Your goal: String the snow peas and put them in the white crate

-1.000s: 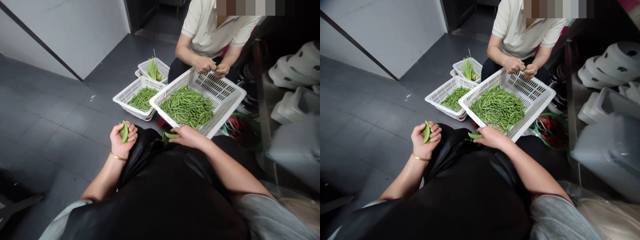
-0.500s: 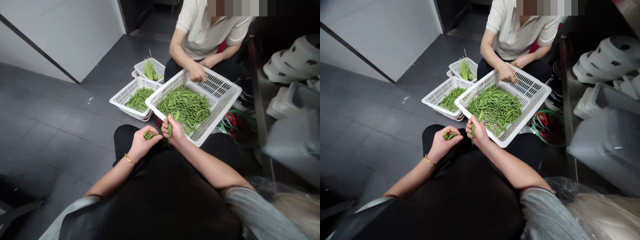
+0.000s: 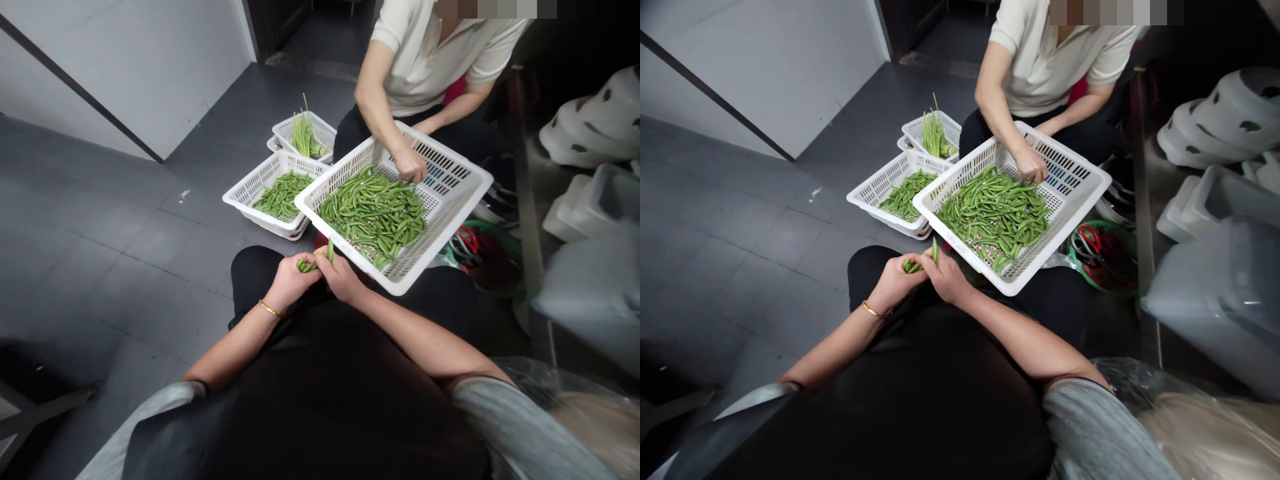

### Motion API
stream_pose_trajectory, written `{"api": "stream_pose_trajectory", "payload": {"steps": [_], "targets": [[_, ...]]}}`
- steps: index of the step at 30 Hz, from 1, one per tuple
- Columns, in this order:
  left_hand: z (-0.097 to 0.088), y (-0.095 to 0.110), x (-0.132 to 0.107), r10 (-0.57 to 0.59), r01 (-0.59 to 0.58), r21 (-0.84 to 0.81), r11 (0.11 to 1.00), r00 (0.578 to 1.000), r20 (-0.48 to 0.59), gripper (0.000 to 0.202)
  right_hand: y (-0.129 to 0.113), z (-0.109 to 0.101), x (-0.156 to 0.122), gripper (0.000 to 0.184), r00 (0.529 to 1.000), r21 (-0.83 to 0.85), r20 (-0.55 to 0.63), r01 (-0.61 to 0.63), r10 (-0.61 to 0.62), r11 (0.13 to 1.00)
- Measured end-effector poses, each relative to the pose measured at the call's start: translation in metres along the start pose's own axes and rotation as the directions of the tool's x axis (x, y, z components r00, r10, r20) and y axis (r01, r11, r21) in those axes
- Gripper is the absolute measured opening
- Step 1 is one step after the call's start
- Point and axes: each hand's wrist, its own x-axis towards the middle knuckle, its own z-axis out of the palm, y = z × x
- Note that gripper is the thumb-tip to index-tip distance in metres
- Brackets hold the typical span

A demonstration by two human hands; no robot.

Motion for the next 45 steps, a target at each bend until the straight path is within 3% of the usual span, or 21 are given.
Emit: {"api": "stream_pose_trajectory", "payload": {"steps": [2, 5, 9, 13, 16, 19, 21, 24, 26, 27, 29, 32, 35, 37, 39, 41, 43, 45], "targets": [[-0.007, -0.002, -0.001, -0.099, 0.107, -0.218, 0.970, 0.994, 0.048, 0.020, -0.005, -0.012, 0.000, 0.035, 0.999, -0.130, -0.019, 0.034, -0.037, 0.991], [-0.018, -0.002, -0.002, -0.130, 0.168, -0.447, 0.879, 0.985, 0.114, 0.025, -0.014, -0.029, -0.006, 0.025, 0.996, -0.298, 0.002, 0.084, -0.087, 0.951], [-0.023, 0.001, -0.006, -0.127, 0.175, -0.527, 0.831, 0.984, 0.127, 0.027, -0.021, -0.031, -0.020, 0.013, 0.929, -0.506, 0.219, 0.368, -0.297, 0.780], [-0.018, 0.004, -0.010, -0.118, 0.157, -0.496, 0.854, 0.987, 0.110, 0.027, -0.023, -0.024, -0.025, 0.020, 0.880, -0.593, 0.302, 0.475, -0.367, 0.650], [-0.015, 0.003, -0.013, -0.123, 0.187, -0.471, 0.862, 0.979, 0.165, 0.026, -0.028, -0.022, -0.024, 0.019, 0.837, -0.437, 0.436, 0.518, -0.331, 0.736], [-0.016, 0.002, -0.015, -0.165, 0.288, -0.446, 0.847, 0.941, 0.295, 0.024, -0.034, -0.027, -0.022, 0.019, 0.796, -0.173, 0.542, 0.419, -0.269, 0.891], [-0.020, 0.001, -0.015, -0.181, 0.343, -0.428, 0.836, 0.909, 0.375, 0.022, -0.037, -0.036, -0.020, 0.022, 0.838, -0.101, 0.505, 0.297, -0.209, 0.949], [-0.028, 0.001, -0.015, -0.169, 0.363, -0.402, 0.841, 0.882, 0.441, 0.018, -0.039, -0.057, -0.014, 0.025, 0.971, -0.073, 0.219, 0.111, -0.093, 0.991], [-0.033, 0.000, -0.015, -0.165, 0.358, -0.389, 0.849, 0.879, 0.448, 0.016, -0.039, -0.069, -0.012, 0.025, 0.998, -0.095, 0.031, 0.060, -0.057, 0.994], [-0.034, 0.000, -0.014, -0.167, 0.359, -0.384, 0.850, 0.877, 0.450, 0.015, -0.040, -0.072, -0.012, 0.023, 0.997, -0.157, -0.005, 0.075, -0.077, 0.985], [-0.036, -0.001, -0.014, -0.179, 0.371, -0.368, 0.853, 0.869, 0.462, 0.015, -0.042, -0.070, -0.014, 0.020, 0.982, -0.377, 0.068, 0.189, -0.177, 0.907], [-0.037, -0.001, -0.014, -0.201, 0.383, -0.314, 0.869, 0.852, 0.483, 0.015, -0.044, -0.052, -0.019, 0.024, 0.888, -0.660, 0.380, 0.457, -0.259, 0.597], [-0.036, 0.002, -0.016, -0.215, 0.344, -0.211, 0.915, 0.858, 0.467, 0.015, -0.046, -0.032, -0.022, 0.016, 0.775, -0.701, 0.596, 0.629, -0.209, 0.336], [-0.033, 0.003, -0.019, -0.189, 0.274, -0.152, 0.950, 0.888, 0.419, 0.016, -0.046, -0.024, -0.021, 0.014, 0.753, -0.693, 0.625, 0.657, -0.208, 0.295], [-0.027, 0.005, -0.022, -0.101, 0.153, -0.151, 0.977, 0.948, 0.303, 0.018, -0.045, -0.018, -0.019, 0.011, 0.801, -0.718, 0.558, 0.598, -0.220, 0.357], [-0.022, 0.005, -0.024, 0.002, 0.023, -0.186, 0.982, 0.991, 0.137, 0.018, -0.042, -0.017, -0.017, 0.012, 0.876, -0.719, 0.432, 0.479, -0.216, 0.504], [-0.022, 0.005, -0.021, 0.050, -0.054, -0.263, 0.963, 0.999, -0.021, 0.016, -0.039, -0.019, -0.015, 0.017, 0.923, -0.627, 0.335, 0.368, -0.189, 0.687], [-0.029, 0.004, -0.013, 0.030, -0.066, -0.416, 0.907, 0.995, -0.091, 0.016, -0.037, -0.027, -0.014, 0.015, 0.954, -0.468, 0.275, 0.242, -0.120, 0.850]]}}
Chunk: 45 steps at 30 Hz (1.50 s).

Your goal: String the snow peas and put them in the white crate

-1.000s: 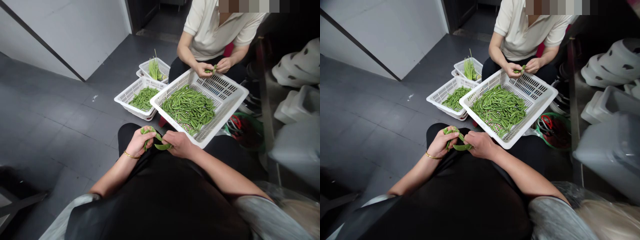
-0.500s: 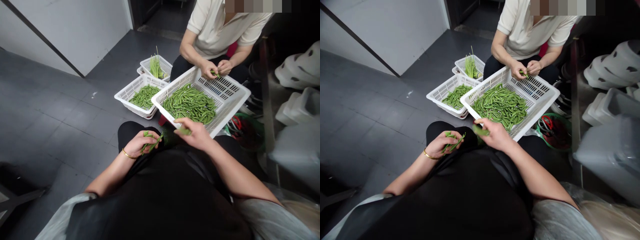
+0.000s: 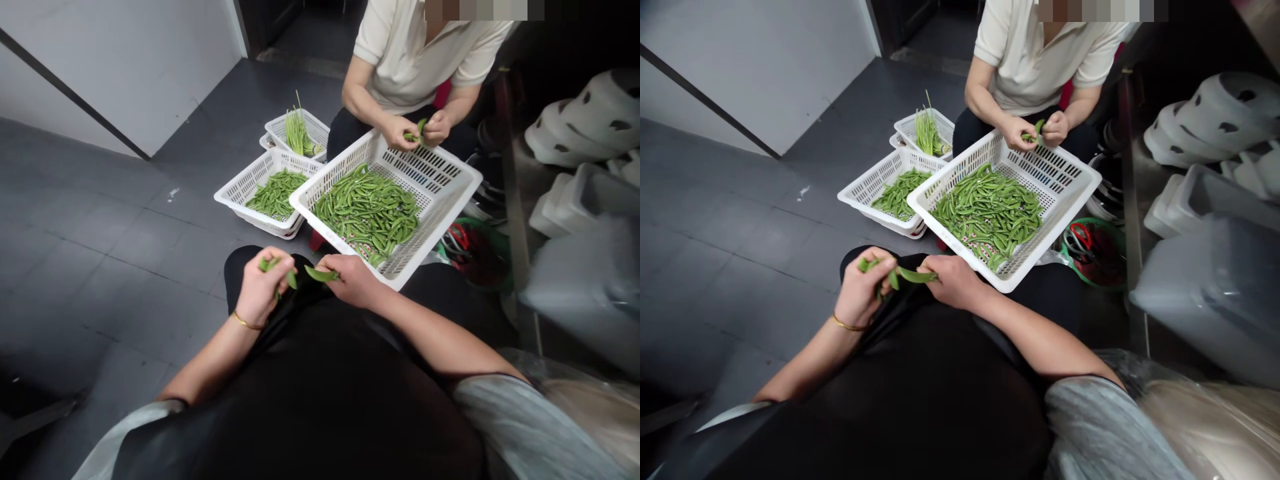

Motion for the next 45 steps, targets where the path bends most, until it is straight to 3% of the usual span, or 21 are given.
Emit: {"api": "stream_pose_trajectory", "payload": {"steps": [2, 4, 6, 9, 11, 14, 16, 19, 22, 25, 28, 30, 33, 37, 39, 42, 45], "targets": [[-0.009, 0.002, 0.010, -0.060, 0.062, -0.207, 0.976, 0.998, 0.015, 0.018, 0.005, -0.007, -0.001, 0.013, 0.990, 0.265, 0.048, -0.139, 0.131, 0.954], [-0.015, 0.003, 0.016, -0.136, 0.164, -0.342, 0.925, 0.985, 0.105, 0.019, 0.009, -0.013, 0.001, 0.027, 0.952, 0.495, 0.155, -0.305, 0.263, 0.814], [-0.013, 0.003, 0.015, -0.194, 0.253, -0.360, 0.898, 0.962, 0.193, 0.019, 0.011, -0.014, 0.005, 0.032, 0.895, 0.602, 0.280, -0.446, 0.347, 0.662], [0.002, 0.002, 0.005, -0.190, 0.235, -0.218, 0.947, 0.959, 0.209, 0.017, 0.011, -0.003, 0.011, 0.028, 0.805, 0.582, 0.452, -0.593, 0.384, 0.556], [0.014, 0.003, -0.001, -0.097, 0.100, -0.012, 0.995, 0.982, 0.160, 0.019, 0.010, 0.009, 0.013, 0.023, 0.760, 0.555, 0.548, -0.644, 0.351, 0.526], [0.026, 0.007, -0.005, 0.017, -0.083, 0.283, 0.955, 0.973, 0.229, 0.018, 0.009, 0.022, 0.013, 0.019, 0.736, 0.557, 0.612, -0.661, 0.289, 0.502], [0.026, 0.009, -0.003, 0.016, -0.091, 0.308, 0.947, 0.971, 0.238, 0.014, 0.010, 0.022, 0.011, 0.021, 0.753, 0.554, 0.607, -0.630, 0.254, 0.544], [0.016, 0.010, 0.004, -0.040, 0.026, 0.100, 0.995, 0.990, 0.136, 0.015, 0.015, 0.007, 0.006, 0.024, 0.825, 0.510, 0.530, -0.496, 0.196, 0.703], [0.003, 0.007, 0.008, -0.145, 0.165, -0.079, 0.983, 0.965, 0.220, 0.016, 0.020, -0.009, 0.002, 0.021, 0.917, 0.541, 0.311, -0.388, 0.252, 0.746], [-0.001, 0.000, 0.006, -0.244, 0.330, -0.110, 0.937, 0.849, 0.469, 0.019, 0.016, -0.015, 0.005, 0.032, 0.952, 0.678, 0.120, -0.286, 0.282, 0.677], [0.005, -0.010, 0.002, -0.261, 0.429, -0.121, 0.895, 0.725, 0.637, 0.024, 0.006, -0.011, 0.012, 0.035, 0.964, 0.739, 0.196, -0.267, 0.182, 0.619], [0.009, -0.014, 0.000, -0.267, 0.462, -0.137, 0.876, 0.703, 0.659, 0.027, 0.002, -0.006, 0.016, 0.030, 0.955, 0.745, 0.257, -0.292, 0.146, 0.600], [0.012, -0.016, 0.000, -0.308, 0.484, -0.139, 0.864, 0.726, 0.614, 0.030, 0.002, -0.001, 0.019, 0.025, 0.943, 0.743, 0.260, -0.332, 0.207, 0.581], [0.010, -0.011, -0.001, -0.320, 0.383, -0.059, 0.922, 0.838, 0.443, 0.026, 0.005, -0.003, 0.021, 0.027, 0.966, 0.596, 0.132, -0.256, 0.221, 0.761], [0.009, -0.009, -0.002, -0.326, 0.366, -0.038, 0.930, 0.868, 0.375, 0.024, 0.005, -0.005, 0.021, 0.022, 0.971, 0.551, 0.062, -0.226, 0.230, 0.804], [0.007, -0.006, -0.003, -0.342, 0.390, -0.054, 0.919, 0.859, 0.381, 0.022, 0.004, -0.010, 0.020, 0.022, 0.963, 0.545, 0.011, -0.231, 0.268, 0.806], [0.004, -0.004, -0.004, -0.345, 0.408, -0.066, 0.911, 0.839, 0.420, 0.021, 0.002, -0.014, 0.018, 0.018, 0.979, 0.456, -0.035, -0.163, 0.201, 0.875]]}}
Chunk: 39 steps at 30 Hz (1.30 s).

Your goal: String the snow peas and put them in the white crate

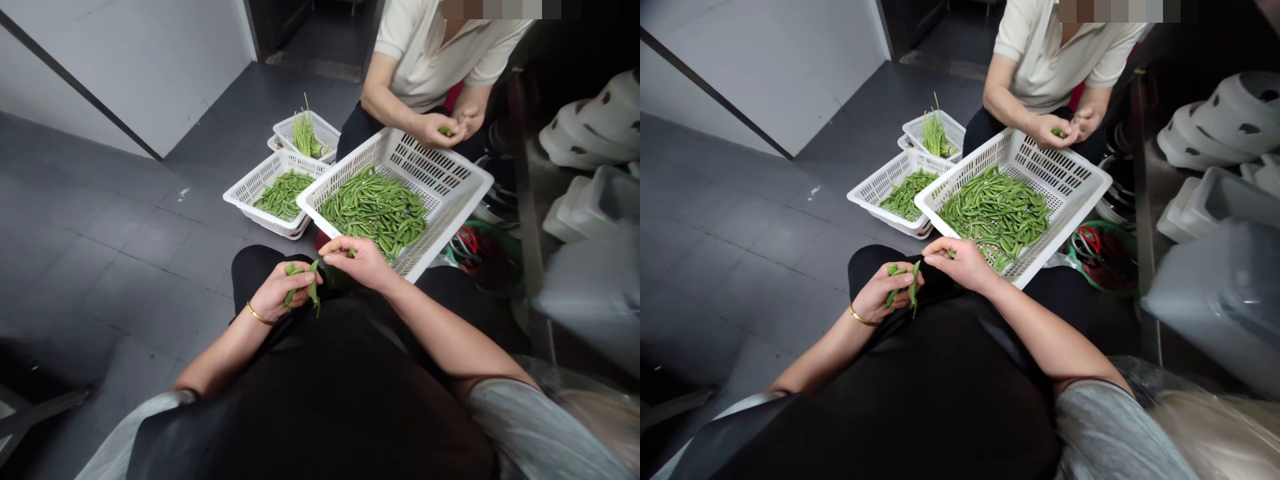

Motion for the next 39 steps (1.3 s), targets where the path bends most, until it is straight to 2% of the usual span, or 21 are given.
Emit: {"api": "stream_pose_trajectory", "payload": {"steps": [4, 7, 9, 10, 12, 14, 16, 19, 20, 22, 24, 26, 29, 31, 33, 34, 35, 37, 39], "targets": [[0.001, -0.001, -0.001, -0.036, 0.037, -0.021, 0.999, 0.999, 0.032, 0.021, -0.004, 0.001, -0.001, 0.013, 0.973, -0.218, 0.065, 0.230, -0.221, 0.948], [0.004, -0.004, 0.001, -0.076, 0.080, -0.081, 0.993, 0.995, 0.057, 0.021, -0.001, 0.006, -0.002, 0.016, 0.915, -0.452, 0.141, 0.400, -0.379, 0.797], [0.006, -0.007, 0.004, -0.082, 0.087, -0.152, 0.985, 0.996, 0.038, 0.022, 0.003, 0.008, -0.004, 0.018, 0.890, -0.594, 0.150, 0.430, -0.431, 0.680], [0.006, -0.008, 0.005, -0.068, 0.068, -0.175, 0.982, 0.998, 0.006, 0.021, 0.004, 0.008, -0.006, 0.017, 0.883, -0.630, 0.135, 0.427, -0.450, 0.649], [0.003, -0.008, 0.008, 0.022, -0.040, -0.158, 0.987, 0.994, -0.110, 0.020, 0.004, 0.001, -0.010, 0.016, 0.877, -0.632, 0.066, 0.406, -0.476, 0.660], [-0.002, -0.005, 0.008, 0.176, -0.196, -0.058, 0.979, 0.952, -0.251, 0.020, 0.000, -0.012, -0.014, 0.014, 0.878, -0.582, -0.051, 0.361, -0.476, 0.728], [-0.006, -0.001, 0.005, 0.326, -0.317, 0.085, 0.945, 0.882, -0.341, 0.021, -0.004, -0.026, -0.016, 0.014, 0.893, -0.534, -0.110, 0.318, -0.437, 0.783], [-0.007, 0.005, -0.001, 0.461, -0.364, 0.307, 0.879, 0.811, -0.359, 0.022, -0.007, -0.034, -0.017, 0.008, 0.936, -0.497, -0.053, 0.278, -0.348, 0.822], [-0.006, 0.006, -0.003, 0.489, -0.359, 0.373, 0.856, 0.798, -0.352, 0.021, -0.006, -0.031, -0.016, 0.015, 0.947, -0.497, -0.009, 0.276, -0.322, 0.823], [-0.003, 0.007, -0.005, 0.519, -0.340, 0.467, 0.816, 0.788, -0.333, 0.020, -0.002, -0.019, -0.013, 0.031, 0.953, -0.535, 0.104, 0.294, -0.284, 0.792], [-0.001, 0.005, -0.006, 0.527, -0.326, 0.514, 0.794, 0.789, -0.315, 0.020, 0.004, -0.005, -0.009, 0.025, 0.939, -0.601, 0.227, 0.345, -0.260, 0.721], [-0.001, 0.002, -0.006, 0.509, -0.319, 0.499, 0.806, 0.804, -0.308, 0.020, 0.010, 0.005, -0.004, 0.024, 0.920, -0.629, 0.286, 0.392, -0.270, 0.671], [-0.004, 0.001, -0.010, 0.448, -0.275, 0.461, 0.844, 0.834, -0.322, 0.020, 0.015, 0.004, -0.002, 0.027, 0.893, -0.580, 0.317, 0.448, -0.319, 0.680], [-0.006, 0.006, -0.017, 0.491, -0.261, 0.547, 0.795, 0.806, -0.330, 0.021, 0.013, -0.001, -0.004, 0.023, 0.878, -0.575, 0.378, 0.472, -0.295, 0.668], [-0.005, 0.015, -0.026, 0.590, -0.273, 0.688, 0.672, 0.760, -0.274, 0.025, 0.007, -0.005, -0.007, 0.017, 0.855, -0.603, 0.466, 0.494, -0.227, 0.626], [-0.004, 0.020, -0.030, 0.612, -0.278, 0.748, 0.602, 0.763, -0.209, 0.028, 0.003, -0.006, -0.009, 0.015, 0.840, -0.614, 0.506, 0.510, -0.197, 0.602], [-0.002, 0.024, -0.033, 0.601, -0.281, 0.796, 0.536, 0.789, -0.127, 0.029, 0.000, -0.005, -0.009, 0.013, 0.826, -0.620, 0.535, 0.528, -0.179, 0.581], [0.003, 0.028, -0.034, 0.508, -0.291, 0.856, 0.428, 0.860, 0.038, 0.019, -0.006, -0.002, -0.009, 0.013, 0.811, -0.615, 0.555, 0.551, -0.186, 0.564], [0.009, 0.026, -0.030, 0.441, -0.302, 0.876, 0.377, 0.890, 0.117, 0.006, -0.008, 0.002, -0.009, 0.016, 0.820, -0.569, 0.511, 0.546, -0.256, 0.615]]}}
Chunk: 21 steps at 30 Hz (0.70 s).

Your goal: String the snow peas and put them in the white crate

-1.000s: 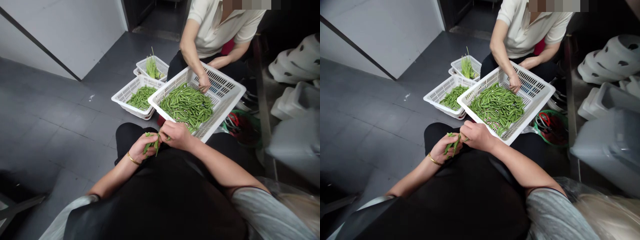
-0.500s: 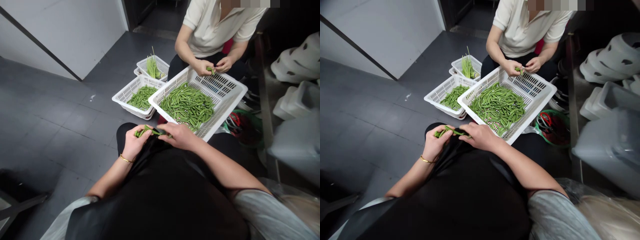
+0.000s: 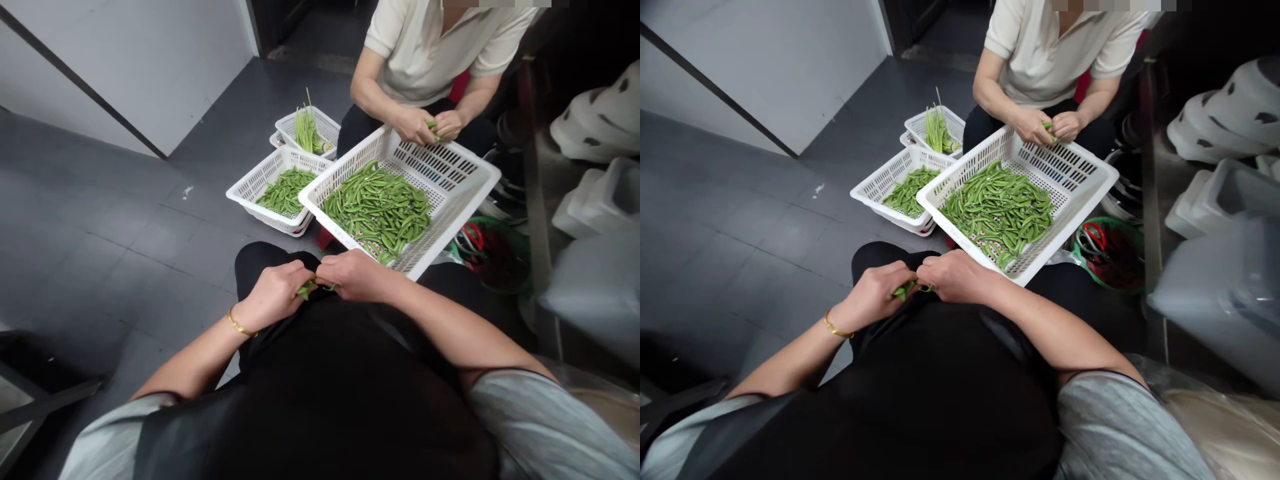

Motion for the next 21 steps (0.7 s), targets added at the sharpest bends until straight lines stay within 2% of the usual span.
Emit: {"api": "stream_pose_trajectory", "payload": {"steps": [2, 4, 5, 7, 10, 14, 16, 18, 20, 21], "targets": [[0.010, -0.001, 0.004, -0.042, 0.038, -0.084, 0.996, 0.998, -0.049, 0.006, -0.001, 0.004, 0.001, 0.021, 0.989, 0.146, -0.141, -0.026, 0.047, 0.989], [0.021, -0.005, 0.007, -0.166, 0.113, -0.310, 0.944, 0.975, -0.150, 0.012, -0.001, 0.008, -0.001, 0.023, 0.952, 0.297, -0.266, -0.067, 0.150, 0.952], [0.024, -0.008, 0.008, -0.237, 0.131, -0.444, 0.886, 0.952, -0.193, 0.014, 0.000, 0.010, -0.004, 0.023, 0.933, 0.354, -0.297, -0.091, 0.204, 0.931], [0.024, -0.015, 0.011, -0.346, 0.100, -0.664, 0.741, 0.904, -0.251, 0.017, 0.003, 0.010, -0.009, 0.022, 0.908, 0.422, -0.310, -0.134, 0.281, 0.897], [0.009, -0.027, 0.015, -0.427, -0.003, -0.824, 0.566, 0.854, -0.297, 0.018, 0.010, 0.006, -0.016, 0.021, 0.894, 0.462, -0.280, -0.194, 0.349, 0.866], [-0.014, -0.037, 0.017, -0.484, -0.054, -0.920, 0.388, 0.837, -0.254, 0.017, 0.023, -0.002, -0.017, 0.020, 0.895, 0.419, -0.117, -0.349, 0.431, 0.838], [-0.017, -0.038, 0.016, -0.499, -0.043, -0.946, 0.321, 0.842, -0.207, 0.012, 0.028, -0.003, -0.015, 0.037, 0.860, 0.377, -0.080, -0.442, 0.504, 0.814], [-0.016, -0.037, 0.015, -0.500, -0.003, -0.962, 0.273, 0.854, -0.145, 0.013, 0.031, -0.003, -0.011, 0.045, 0.822, 0.440, -0.105, -0.466, 0.559, 0.768], [-0.011, -0.034, 0.015, -0.468, 0.047, -0.966, 0.255, 0.880, -0.081, 0.022, 0.031, 0.000, -0.007, 0.033, 0.791, 0.658, -0.108, -0.397, 0.602, 0.640], [-0.008, -0.031, 0.015, -0.442, 0.069, -0.961, 0.268, 0.895, -0.059, 0.024, 0.030, 0.002, -0.004, 0.027, 0.777, 0.785, -0.084, -0.334, 0.624, 0.522]]}}
